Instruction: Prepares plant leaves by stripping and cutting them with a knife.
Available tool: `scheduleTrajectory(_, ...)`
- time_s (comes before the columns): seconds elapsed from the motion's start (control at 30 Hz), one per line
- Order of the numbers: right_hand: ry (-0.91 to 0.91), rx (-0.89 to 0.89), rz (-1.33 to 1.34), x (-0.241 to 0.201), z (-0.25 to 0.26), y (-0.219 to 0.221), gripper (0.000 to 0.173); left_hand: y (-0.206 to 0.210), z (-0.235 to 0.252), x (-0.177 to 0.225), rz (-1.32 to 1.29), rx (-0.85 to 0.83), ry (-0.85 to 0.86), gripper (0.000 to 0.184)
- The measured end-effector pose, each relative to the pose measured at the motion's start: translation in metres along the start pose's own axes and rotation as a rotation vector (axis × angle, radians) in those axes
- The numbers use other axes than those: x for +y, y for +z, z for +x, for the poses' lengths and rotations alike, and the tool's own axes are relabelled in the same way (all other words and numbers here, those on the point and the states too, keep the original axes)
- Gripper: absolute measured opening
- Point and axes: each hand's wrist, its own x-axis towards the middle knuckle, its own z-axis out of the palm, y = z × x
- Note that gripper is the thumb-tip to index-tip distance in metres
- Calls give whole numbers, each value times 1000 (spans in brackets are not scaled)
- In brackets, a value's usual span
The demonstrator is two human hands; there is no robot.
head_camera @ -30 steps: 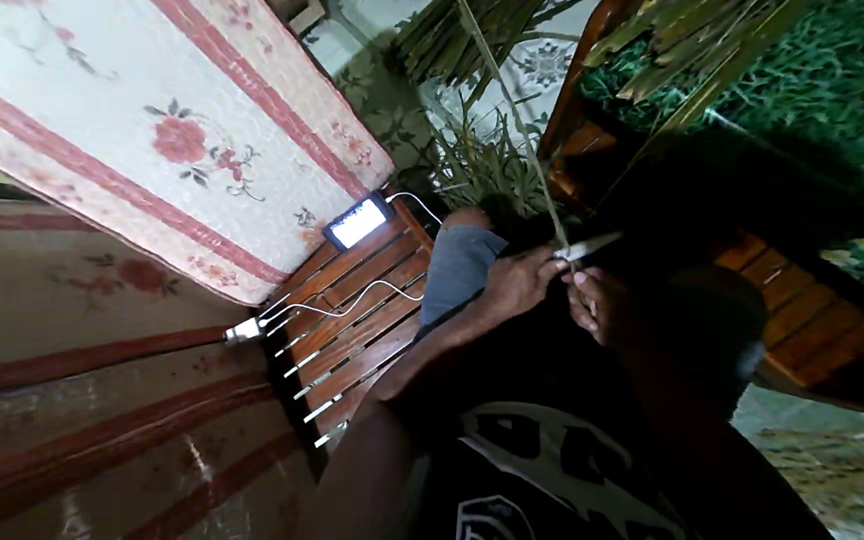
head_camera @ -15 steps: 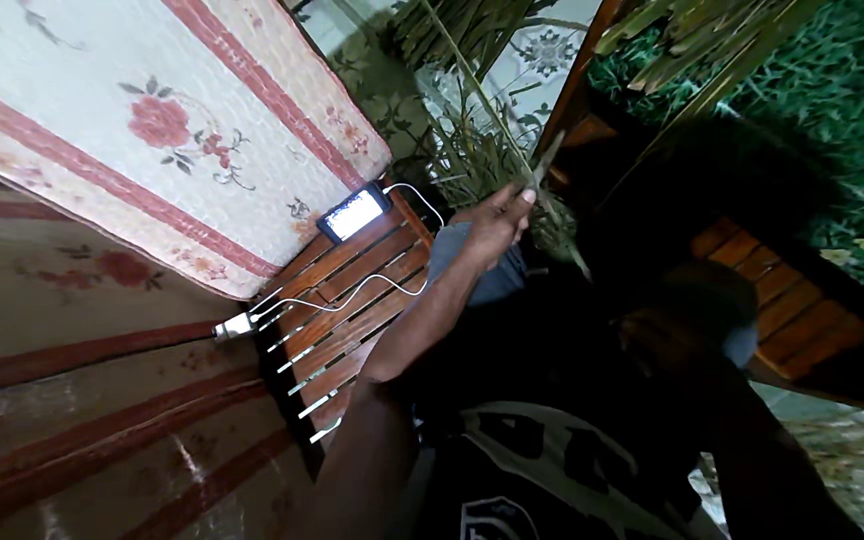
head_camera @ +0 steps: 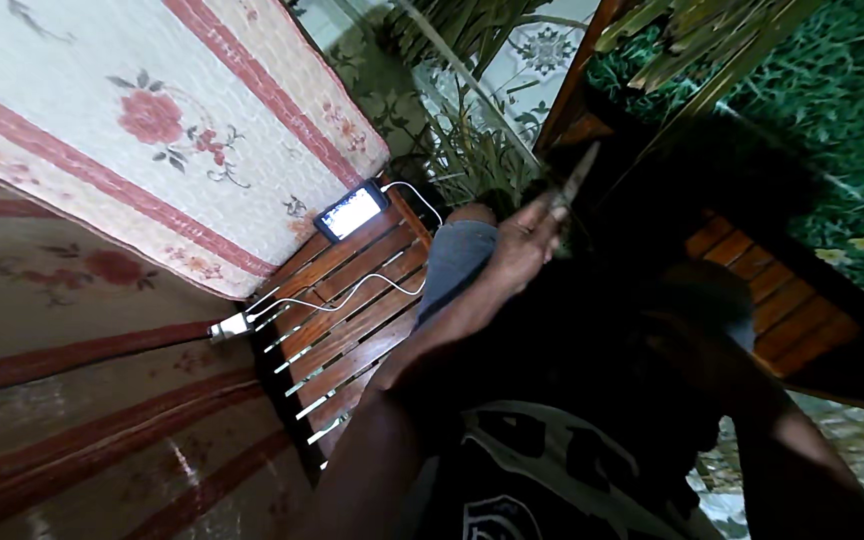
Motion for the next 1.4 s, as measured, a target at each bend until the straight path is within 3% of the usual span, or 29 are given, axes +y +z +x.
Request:
scheduleTrajectory(0.13,-81,157,6,-35,11,10,36,31,-31,-12,137,-119,5,20)
scheduleTrajectory(0.2,-119,208,-68,-36,14,11,33,32,-34,-5,160,-170,16,23)
scheduleTrajectory(0.4,-155,170,-112,-16,13,1,35,14,-14,6,72,-111,-58,38)
scheduleTrajectory(0.73,-119,181,20,-12,6,7,34,18,-13,1,2,-91,-80,39)
scheduleTrajectory(1.03,9,136,140,-11,5,26,27,12,-19,-17,2,-88,-91,29)
scheduleTrajectory(1.13,-8,156,111,-14,7,29,36,13,-19,-18,16,-91,-85,30)
scheduleTrajectory(1.23,-39,214,79,-20,12,29,37,21,-24,-17,102,-143,-58,19)
scheduleTrajectory(1.33,-94,261,72,-24,18,30,31,27,-31,-11,168,-237,-87,35)
scheduleTrajectory(1.4,-147,251,111,-19,21,29,29,25,-28,-8,146,-233,-79,33)
